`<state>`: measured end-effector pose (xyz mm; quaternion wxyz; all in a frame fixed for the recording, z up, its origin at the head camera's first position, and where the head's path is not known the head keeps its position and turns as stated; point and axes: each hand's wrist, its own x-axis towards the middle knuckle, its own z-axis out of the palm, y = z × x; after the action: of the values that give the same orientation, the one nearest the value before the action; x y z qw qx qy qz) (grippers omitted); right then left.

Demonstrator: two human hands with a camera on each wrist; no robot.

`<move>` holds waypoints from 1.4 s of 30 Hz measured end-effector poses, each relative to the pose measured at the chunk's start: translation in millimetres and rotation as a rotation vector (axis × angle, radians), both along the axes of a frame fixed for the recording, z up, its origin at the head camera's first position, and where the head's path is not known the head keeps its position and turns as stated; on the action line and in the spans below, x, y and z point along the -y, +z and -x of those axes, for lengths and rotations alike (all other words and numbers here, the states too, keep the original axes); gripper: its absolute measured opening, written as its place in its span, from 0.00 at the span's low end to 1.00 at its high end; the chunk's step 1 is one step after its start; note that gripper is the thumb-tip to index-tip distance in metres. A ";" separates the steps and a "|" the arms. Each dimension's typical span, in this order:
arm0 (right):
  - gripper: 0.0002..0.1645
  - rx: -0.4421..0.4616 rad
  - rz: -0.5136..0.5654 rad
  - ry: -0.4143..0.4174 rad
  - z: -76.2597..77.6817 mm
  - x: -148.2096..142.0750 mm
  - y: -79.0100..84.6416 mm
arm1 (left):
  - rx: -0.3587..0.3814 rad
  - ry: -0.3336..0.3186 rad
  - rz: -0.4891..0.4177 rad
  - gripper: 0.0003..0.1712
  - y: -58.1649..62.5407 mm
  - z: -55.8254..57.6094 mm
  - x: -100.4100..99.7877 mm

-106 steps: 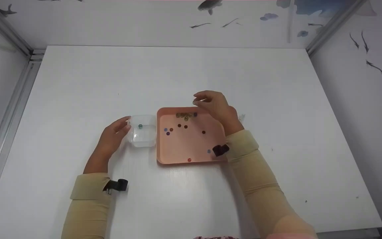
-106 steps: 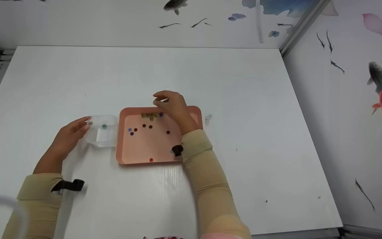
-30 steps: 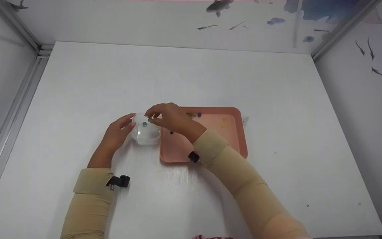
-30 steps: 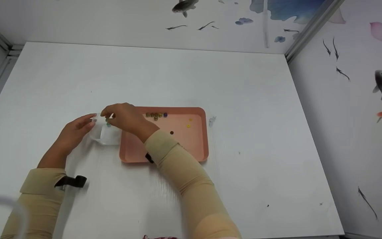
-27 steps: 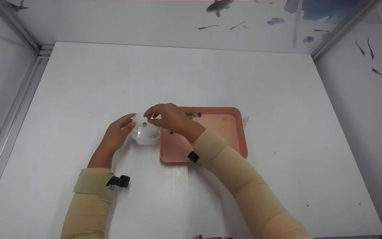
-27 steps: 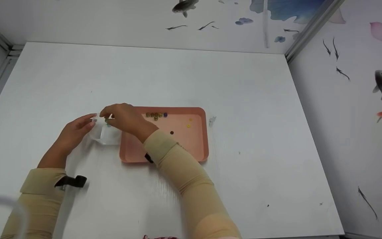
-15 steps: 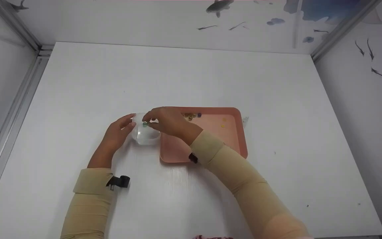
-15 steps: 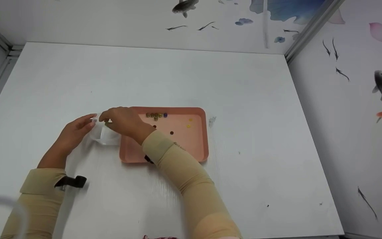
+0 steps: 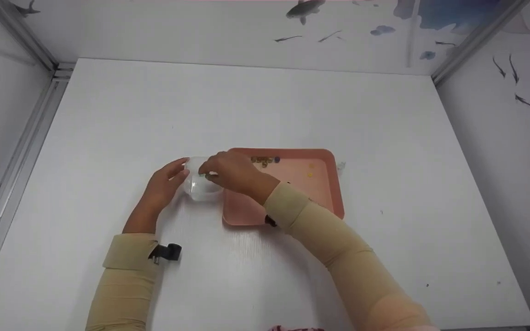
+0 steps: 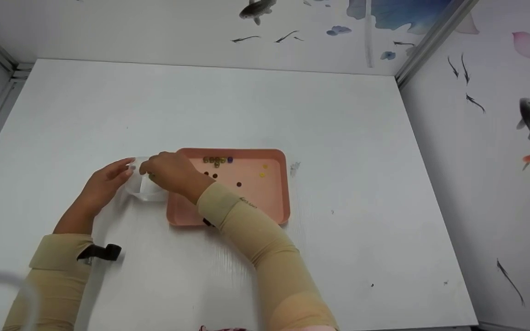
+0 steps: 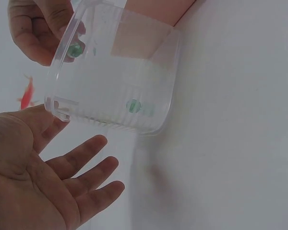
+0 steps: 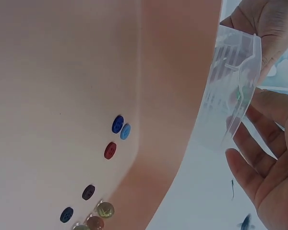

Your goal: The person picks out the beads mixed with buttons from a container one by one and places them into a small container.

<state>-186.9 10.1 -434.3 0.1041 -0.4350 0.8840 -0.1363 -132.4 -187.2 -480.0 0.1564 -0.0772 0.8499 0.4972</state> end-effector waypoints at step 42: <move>0.52 -0.198 -0.070 -0.109 -5.6 -30.0 26.0 | 0.032 0.002 0.013 0.31 1.4 0.0 -1.2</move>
<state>-181.3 40.1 -408.3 0.0238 -0.3935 0.9166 -0.0671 -132.4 -186.0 -478.7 0.1689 -0.0869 0.8506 0.4903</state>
